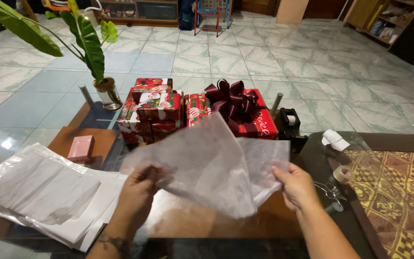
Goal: The person ties and shapes a large burgundy ribbon bow on a red Christmas-wrapped gift box on a glass table, adjusting the ribbon loops and tails. They then place a small pink box on a sheet of white tissue paper and fold the tissue around it.
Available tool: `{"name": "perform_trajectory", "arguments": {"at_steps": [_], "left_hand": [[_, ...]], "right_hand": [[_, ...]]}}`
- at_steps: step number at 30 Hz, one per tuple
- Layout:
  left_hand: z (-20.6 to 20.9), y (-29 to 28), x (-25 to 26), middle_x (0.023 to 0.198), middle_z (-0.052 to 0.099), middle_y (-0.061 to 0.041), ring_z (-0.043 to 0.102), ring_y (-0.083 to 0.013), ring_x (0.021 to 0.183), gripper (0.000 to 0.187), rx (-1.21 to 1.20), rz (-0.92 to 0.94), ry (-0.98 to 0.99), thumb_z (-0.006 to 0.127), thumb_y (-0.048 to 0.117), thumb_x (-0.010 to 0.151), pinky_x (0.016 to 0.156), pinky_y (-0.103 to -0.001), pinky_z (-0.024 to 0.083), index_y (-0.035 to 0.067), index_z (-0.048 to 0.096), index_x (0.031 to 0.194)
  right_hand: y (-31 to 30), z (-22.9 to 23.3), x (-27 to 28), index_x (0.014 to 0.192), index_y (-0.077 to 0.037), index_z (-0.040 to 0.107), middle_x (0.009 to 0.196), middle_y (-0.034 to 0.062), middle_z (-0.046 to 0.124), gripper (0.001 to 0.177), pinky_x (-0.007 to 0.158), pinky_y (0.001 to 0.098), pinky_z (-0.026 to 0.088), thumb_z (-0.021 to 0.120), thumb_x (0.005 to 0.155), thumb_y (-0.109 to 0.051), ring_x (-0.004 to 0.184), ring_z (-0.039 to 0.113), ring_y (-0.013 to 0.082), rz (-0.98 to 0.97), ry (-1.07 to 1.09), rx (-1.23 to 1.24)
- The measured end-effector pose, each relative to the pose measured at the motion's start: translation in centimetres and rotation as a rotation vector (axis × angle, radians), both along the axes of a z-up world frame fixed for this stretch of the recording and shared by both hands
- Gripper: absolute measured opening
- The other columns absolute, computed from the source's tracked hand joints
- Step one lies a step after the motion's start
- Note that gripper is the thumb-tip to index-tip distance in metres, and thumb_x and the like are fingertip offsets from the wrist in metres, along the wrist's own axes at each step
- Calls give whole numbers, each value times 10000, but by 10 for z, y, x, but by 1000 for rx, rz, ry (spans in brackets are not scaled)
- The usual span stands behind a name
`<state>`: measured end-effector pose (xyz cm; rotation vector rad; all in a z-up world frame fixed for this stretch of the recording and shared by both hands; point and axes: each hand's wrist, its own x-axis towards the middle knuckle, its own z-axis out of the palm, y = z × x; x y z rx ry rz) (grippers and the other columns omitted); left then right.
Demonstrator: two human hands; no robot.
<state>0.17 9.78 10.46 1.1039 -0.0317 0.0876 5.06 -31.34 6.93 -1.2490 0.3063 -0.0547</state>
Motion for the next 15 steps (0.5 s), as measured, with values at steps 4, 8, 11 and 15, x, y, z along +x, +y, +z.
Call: {"name": "perform_trajectory", "arguments": {"at_steps": [4, 8, 11, 15], "left_hand": [[18, 42, -16, 1012, 750, -83, 737, -234, 943, 129, 888, 99, -332, 619, 123, 978, 850, -384, 589, 73, 734, 1008], [30, 49, -25, 1027, 831, -127, 679, -335, 1238, 114, 841, -306, -237, 661, -71, 782, 1136, -431, 416, 25, 716, 812], [27, 43, -43, 1221, 811, 23, 456, -282, 1421, 564, 1317, -342, -145, 461, -173, 581, 1125, -399, 408, 144, 801, 901], [26, 45, -53, 1288, 751, 46, 375, -283, 1459, 451, 1586, -304, -282, 544, -120, 615, 1196, -465, 186, 174, 845, 778]], "right_hand": [[-38, -17, 13, 1202, -37, 697, 1053, 115, 755, 249, 651, 307, 468, 676, 954, -53, 838, 677, 175, -105, -21, -84], [-78, -45, 28, 1120, -39, 668, 1025, 72, 751, 197, 758, 238, 582, 673, 922, -43, 879, 737, 124, -207, 2, 24], [-96, -63, 30, 1099, -45, 641, 987, 56, 718, 184, 701, 299, 519, 713, 950, -127, 829, 672, 151, -256, 116, -73], [-77, -53, 23, 1183, 33, 598, 1002, 107, 686, 317, 757, 365, 442, 776, 993, -149, 863, 607, 220, -280, 33, -255]]}}
